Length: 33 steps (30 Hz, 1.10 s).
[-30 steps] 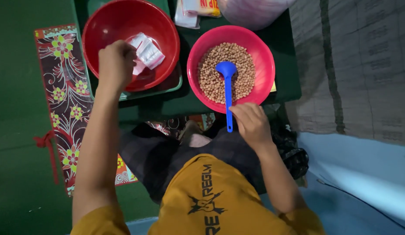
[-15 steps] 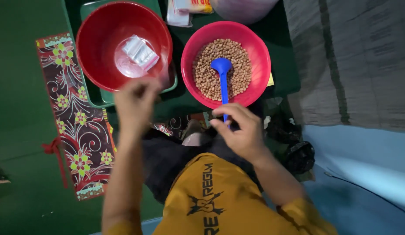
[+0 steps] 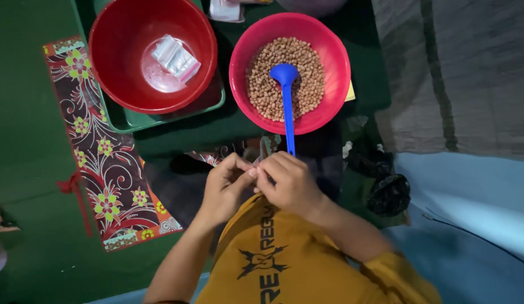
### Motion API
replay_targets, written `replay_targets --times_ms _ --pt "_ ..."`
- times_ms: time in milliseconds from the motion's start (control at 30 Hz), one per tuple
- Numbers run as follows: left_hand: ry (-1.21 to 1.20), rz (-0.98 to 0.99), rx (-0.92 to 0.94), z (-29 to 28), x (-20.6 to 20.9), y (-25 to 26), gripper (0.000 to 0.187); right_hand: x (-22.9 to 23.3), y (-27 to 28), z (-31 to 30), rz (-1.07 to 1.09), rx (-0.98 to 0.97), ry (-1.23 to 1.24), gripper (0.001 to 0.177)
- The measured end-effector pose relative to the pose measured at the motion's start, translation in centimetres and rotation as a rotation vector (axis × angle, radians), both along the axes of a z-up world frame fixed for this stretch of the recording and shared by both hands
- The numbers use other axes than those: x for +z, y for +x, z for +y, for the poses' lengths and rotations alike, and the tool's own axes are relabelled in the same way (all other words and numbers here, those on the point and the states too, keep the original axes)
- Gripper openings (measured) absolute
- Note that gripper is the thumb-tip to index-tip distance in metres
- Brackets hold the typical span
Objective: Filling small plastic bags with peanuts using a spoon
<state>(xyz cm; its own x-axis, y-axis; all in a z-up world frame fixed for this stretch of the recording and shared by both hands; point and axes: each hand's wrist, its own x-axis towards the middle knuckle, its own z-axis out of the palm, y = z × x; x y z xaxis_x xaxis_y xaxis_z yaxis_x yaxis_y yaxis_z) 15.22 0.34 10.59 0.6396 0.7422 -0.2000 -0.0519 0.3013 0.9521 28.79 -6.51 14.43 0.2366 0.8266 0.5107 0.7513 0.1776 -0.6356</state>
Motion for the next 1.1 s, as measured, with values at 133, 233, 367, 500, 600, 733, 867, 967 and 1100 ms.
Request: replay_targets --times_ms 133,233,367,500,600,733,867,967,1100 --pt "0.361 0.18 0.066 -0.7 2.3 0.9 0.007 0.4 -0.1 0.4 -0.126 -0.031 0.101 0.027" --pt "0.637 0.361 0.222 -1.1 1.6 0.5 0.007 0.4 0.0 -0.1 -0.125 -0.021 0.112 0.027" --pt "1.068 0.671 0.06 -2.1 0.8 -0.6 0.006 0.2 0.8 -0.7 0.053 0.038 -0.026 0.025" --pt "1.5 0.525 -0.141 -2.0 2.8 -2.0 0.019 2.0 2.2 -0.6 0.131 0.188 -0.18 0.024" --pt "1.669 0.4 -0.274 -0.1 3.8 -1.5 0.032 2.7 3.0 -0.7 0.095 0.35 -0.225 0.024" --pt "1.679 0.374 -0.366 1.5 4.4 -2.1 0.018 4.1 5.3 -1.1 0.084 0.484 -0.198 0.015" --pt "1.502 0.267 -0.342 4.3 6.6 -1.6 0.009 3.1 8.9 -1.1 -0.272 0.371 -0.308 0.051" --pt "1.256 0.275 -0.204 5.9 8.1 -0.8 0.008 1.3 9.9 -0.5 -0.55 0.314 -0.338 0.039" --pt "1.213 0.264 -0.089 8.3 8.7 0.1 0.008 -0.7 10.7 0.5 -0.739 0.299 -0.126 0.021"
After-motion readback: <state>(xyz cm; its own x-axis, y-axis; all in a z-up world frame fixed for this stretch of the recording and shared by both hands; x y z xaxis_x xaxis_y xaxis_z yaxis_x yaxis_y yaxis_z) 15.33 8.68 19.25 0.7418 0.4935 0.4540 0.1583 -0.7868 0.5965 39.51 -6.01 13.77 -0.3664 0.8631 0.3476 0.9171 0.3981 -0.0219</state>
